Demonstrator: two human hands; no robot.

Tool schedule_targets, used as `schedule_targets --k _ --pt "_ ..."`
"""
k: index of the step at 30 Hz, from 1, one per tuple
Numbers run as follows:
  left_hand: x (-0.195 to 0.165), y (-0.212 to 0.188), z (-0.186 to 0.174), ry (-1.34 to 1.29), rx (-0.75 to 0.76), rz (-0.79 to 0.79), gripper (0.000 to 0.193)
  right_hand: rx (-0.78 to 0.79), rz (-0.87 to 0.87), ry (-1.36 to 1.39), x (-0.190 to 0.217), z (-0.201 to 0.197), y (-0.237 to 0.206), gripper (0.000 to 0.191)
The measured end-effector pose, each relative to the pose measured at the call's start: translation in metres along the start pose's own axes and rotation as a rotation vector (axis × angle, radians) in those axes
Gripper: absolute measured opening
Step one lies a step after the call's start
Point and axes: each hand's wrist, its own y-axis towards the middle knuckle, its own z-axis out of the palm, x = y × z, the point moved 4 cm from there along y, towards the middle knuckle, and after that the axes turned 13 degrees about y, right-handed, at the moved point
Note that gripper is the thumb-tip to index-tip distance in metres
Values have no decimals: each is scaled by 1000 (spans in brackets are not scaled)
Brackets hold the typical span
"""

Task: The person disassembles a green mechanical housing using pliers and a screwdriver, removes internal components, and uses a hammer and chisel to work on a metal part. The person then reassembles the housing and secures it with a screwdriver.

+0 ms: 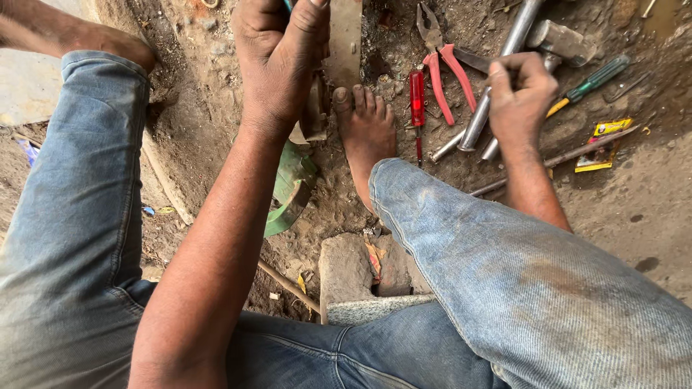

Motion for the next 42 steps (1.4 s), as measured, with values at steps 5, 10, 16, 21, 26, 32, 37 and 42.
schedule_targets --k 5,10,16,21,26,32,37,42 --pt "1 0 3 -72 38 -5 26 -122 -71 -115 -12 -15 -8 5" --pt "0 1 4 -90 45 14 24 -224 23 -197 -35 -22 -17 15" --pt "-4 0 -1 23 32 117 26 -226 80 -289 -50 -22 -19 39" --pt "1 3 -2 -61 24 54 29 -174 122 -355 -43 -19 -15 37" --pt "7 3 1 -27 27 47 33 -113 304 -409 -35 -9 -11 42" --pt "18 2 2 13 47 50 31 -27 365 -501 -19 2 -1 49" --pt "28 7 7 -99 72 32 21 -20 304 -511 -16 -1 5 48" --pt "28 0 4 -78 86 -4 20 -205 271 -352 -26 -25 3 25"
